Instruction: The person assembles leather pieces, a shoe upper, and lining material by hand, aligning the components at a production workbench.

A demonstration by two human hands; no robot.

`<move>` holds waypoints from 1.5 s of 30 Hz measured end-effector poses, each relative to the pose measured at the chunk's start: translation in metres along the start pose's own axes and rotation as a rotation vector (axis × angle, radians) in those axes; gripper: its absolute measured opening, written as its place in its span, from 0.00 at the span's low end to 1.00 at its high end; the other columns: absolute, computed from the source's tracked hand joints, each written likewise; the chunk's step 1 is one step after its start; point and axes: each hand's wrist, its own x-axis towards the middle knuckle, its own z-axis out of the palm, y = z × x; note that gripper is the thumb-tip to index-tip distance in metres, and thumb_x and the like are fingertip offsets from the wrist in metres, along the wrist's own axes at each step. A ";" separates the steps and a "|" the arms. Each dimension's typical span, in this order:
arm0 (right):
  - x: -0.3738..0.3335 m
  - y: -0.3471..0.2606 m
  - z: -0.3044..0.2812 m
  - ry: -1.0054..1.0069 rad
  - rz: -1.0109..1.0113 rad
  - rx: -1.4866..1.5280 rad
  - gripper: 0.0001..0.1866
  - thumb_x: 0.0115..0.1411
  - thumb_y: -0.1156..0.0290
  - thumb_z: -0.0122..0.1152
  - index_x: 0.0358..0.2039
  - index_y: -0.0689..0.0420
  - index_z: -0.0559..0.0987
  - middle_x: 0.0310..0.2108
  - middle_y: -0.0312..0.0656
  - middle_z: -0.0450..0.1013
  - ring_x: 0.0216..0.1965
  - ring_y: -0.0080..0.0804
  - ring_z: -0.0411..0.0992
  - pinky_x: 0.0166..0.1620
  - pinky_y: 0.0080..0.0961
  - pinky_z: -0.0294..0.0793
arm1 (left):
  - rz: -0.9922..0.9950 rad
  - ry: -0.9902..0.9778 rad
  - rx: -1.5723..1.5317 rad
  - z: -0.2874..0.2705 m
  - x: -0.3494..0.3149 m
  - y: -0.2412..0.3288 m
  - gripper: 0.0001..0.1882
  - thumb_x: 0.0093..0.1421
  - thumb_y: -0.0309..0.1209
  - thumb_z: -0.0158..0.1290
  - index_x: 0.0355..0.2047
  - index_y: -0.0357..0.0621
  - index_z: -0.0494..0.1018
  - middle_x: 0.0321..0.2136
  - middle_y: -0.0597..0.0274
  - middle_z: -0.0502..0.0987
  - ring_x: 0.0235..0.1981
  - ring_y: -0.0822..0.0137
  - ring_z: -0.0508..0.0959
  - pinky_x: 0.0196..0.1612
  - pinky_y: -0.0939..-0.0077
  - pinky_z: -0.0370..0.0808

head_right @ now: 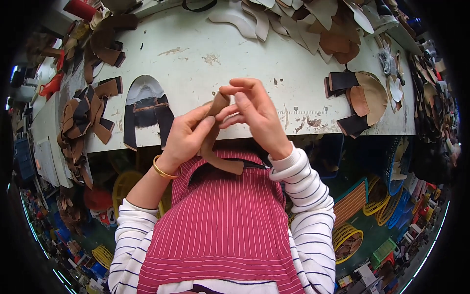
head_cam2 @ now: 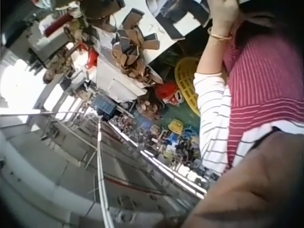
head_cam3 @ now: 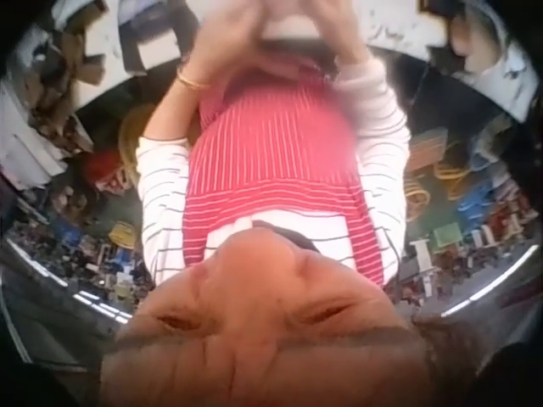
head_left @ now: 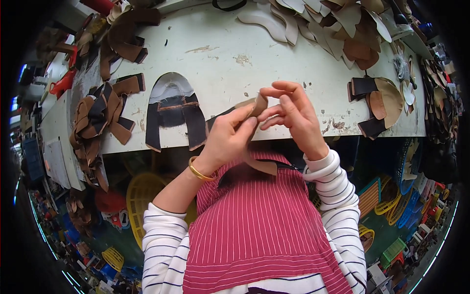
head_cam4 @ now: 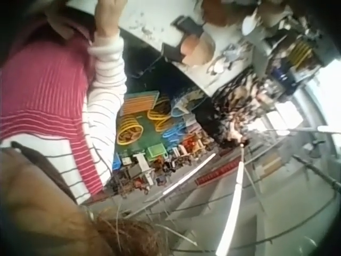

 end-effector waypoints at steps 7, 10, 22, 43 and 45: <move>0.007 -0.020 -0.025 -0.088 -0.059 -0.604 0.16 0.65 0.62 0.62 0.41 0.64 0.78 0.34 0.35 0.76 0.34 0.17 0.70 0.40 0.18 0.71 | -0.047 -0.130 -0.736 -0.017 -0.006 -0.005 0.15 0.68 0.28 0.49 0.51 0.31 0.74 0.43 0.59 0.79 0.44 0.75 0.76 0.49 0.80 0.73; 0.005 -0.017 -0.014 -0.192 0.011 -0.567 0.13 0.67 0.64 0.60 0.36 0.63 0.76 0.30 0.28 0.72 0.32 0.14 0.68 0.36 0.13 0.68 | -0.045 -0.124 -0.503 -0.017 -0.001 -0.013 0.14 0.67 0.29 0.53 0.48 0.32 0.75 0.39 0.62 0.80 0.40 0.77 0.76 0.46 0.82 0.73; -0.031 0.025 -0.046 0.356 -0.358 -0.537 0.20 0.72 0.62 0.52 0.25 0.61 0.75 0.20 0.30 0.67 0.22 0.15 0.61 0.27 0.17 0.61 | -0.024 0.094 -1.195 -0.029 0.023 -0.043 0.21 0.71 0.39 0.48 0.58 0.41 0.68 0.55 0.55 0.75 0.56 0.59 0.75 0.59 0.58 0.73; -0.021 0.036 -0.011 -0.052 0.065 -0.535 0.21 0.68 0.60 0.57 0.26 0.65 0.79 0.19 0.31 0.71 0.22 0.15 0.65 0.24 0.17 0.65 | -0.035 -0.308 0.259 -0.028 0.020 0.010 0.13 0.53 0.28 0.67 0.34 0.32 0.79 0.26 0.72 0.80 0.29 0.82 0.74 0.33 0.83 0.74; -0.017 0.033 -0.012 -0.065 0.278 -0.365 0.24 0.72 0.58 0.50 0.26 0.64 0.78 0.19 0.29 0.70 0.21 0.14 0.64 0.23 0.18 0.66 | 0.043 -0.284 0.461 -0.029 0.018 0.000 0.18 0.52 0.37 0.67 0.37 0.35 0.80 0.26 0.59 0.83 0.27 0.76 0.79 0.32 0.77 0.75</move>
